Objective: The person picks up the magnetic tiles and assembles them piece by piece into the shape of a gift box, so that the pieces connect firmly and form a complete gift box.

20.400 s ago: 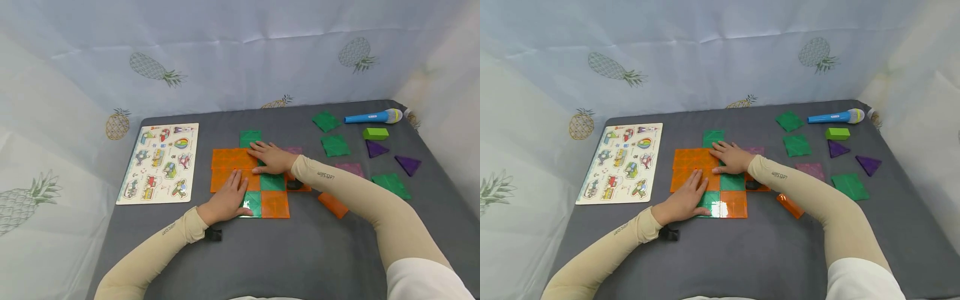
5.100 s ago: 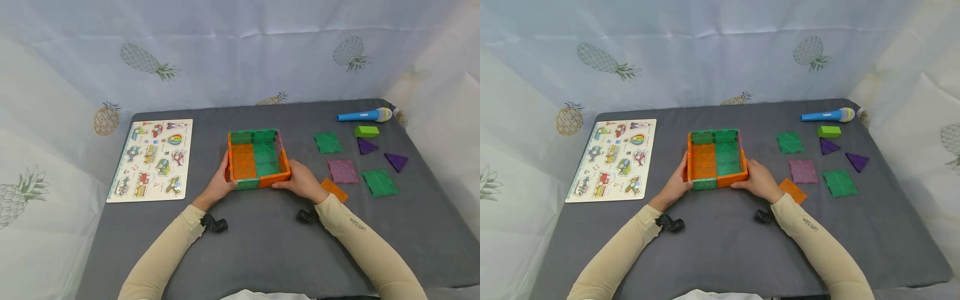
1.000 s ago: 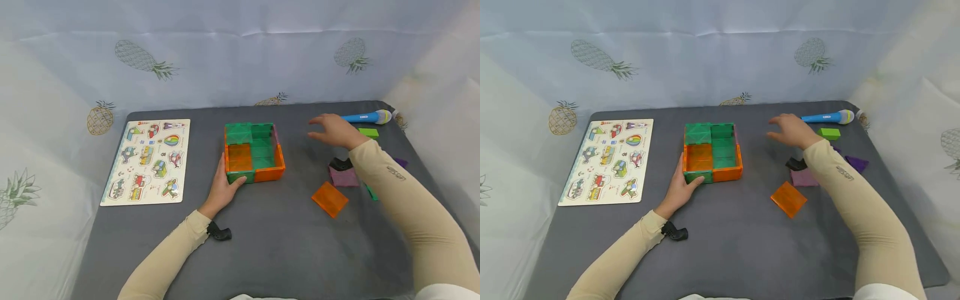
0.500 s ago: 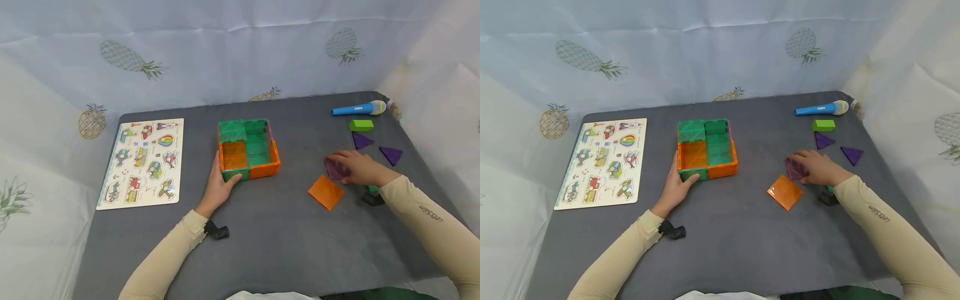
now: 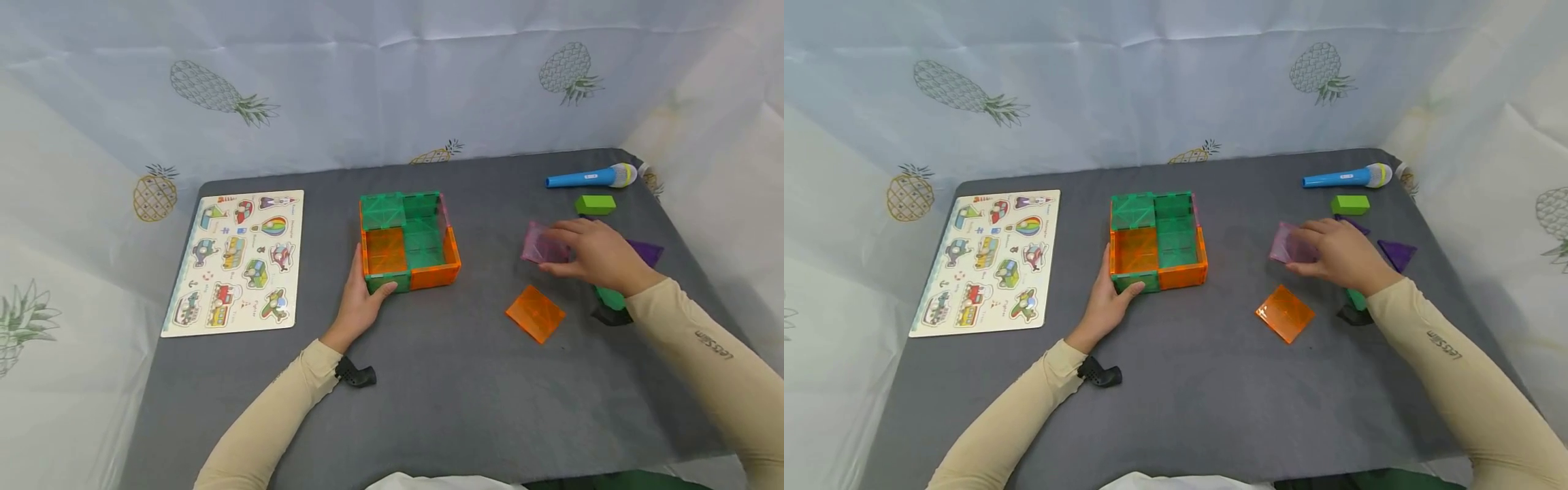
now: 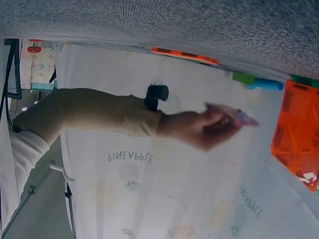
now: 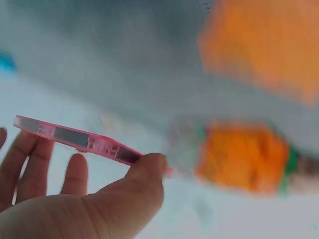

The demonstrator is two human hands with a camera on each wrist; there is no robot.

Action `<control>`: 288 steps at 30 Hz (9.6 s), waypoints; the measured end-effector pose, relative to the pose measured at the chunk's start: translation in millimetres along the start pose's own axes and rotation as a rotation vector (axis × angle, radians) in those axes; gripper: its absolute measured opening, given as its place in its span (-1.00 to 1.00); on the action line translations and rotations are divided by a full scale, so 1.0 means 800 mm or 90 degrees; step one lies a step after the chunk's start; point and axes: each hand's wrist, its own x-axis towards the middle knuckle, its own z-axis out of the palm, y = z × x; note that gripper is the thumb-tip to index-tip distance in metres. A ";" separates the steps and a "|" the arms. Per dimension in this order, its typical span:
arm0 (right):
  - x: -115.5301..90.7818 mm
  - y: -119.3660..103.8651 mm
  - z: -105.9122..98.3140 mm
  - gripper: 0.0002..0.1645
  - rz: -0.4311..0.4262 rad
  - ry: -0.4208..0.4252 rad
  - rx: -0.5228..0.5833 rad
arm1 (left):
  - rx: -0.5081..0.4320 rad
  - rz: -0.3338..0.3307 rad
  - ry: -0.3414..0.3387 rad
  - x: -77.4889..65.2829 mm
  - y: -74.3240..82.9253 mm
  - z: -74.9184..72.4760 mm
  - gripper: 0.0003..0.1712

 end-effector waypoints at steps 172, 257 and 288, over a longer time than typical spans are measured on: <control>0.247 -0.100 0.019 -0.26 -0.139 -0.223 0.161 | 0.044 0.031 0.007 0.003 -0.001 0.002 0.15; -0.128 0.045 0.027 0.12 0.473 -0.169 0.101 | 0.024 0.023 0.024 0.001 0.003 0.008 0.13; 0.168 -0.128 0.006 -0.42 -0.226 -0.190 0.157 | 0.036 0.047 0.022 0.004 -0.001 0.011 0.12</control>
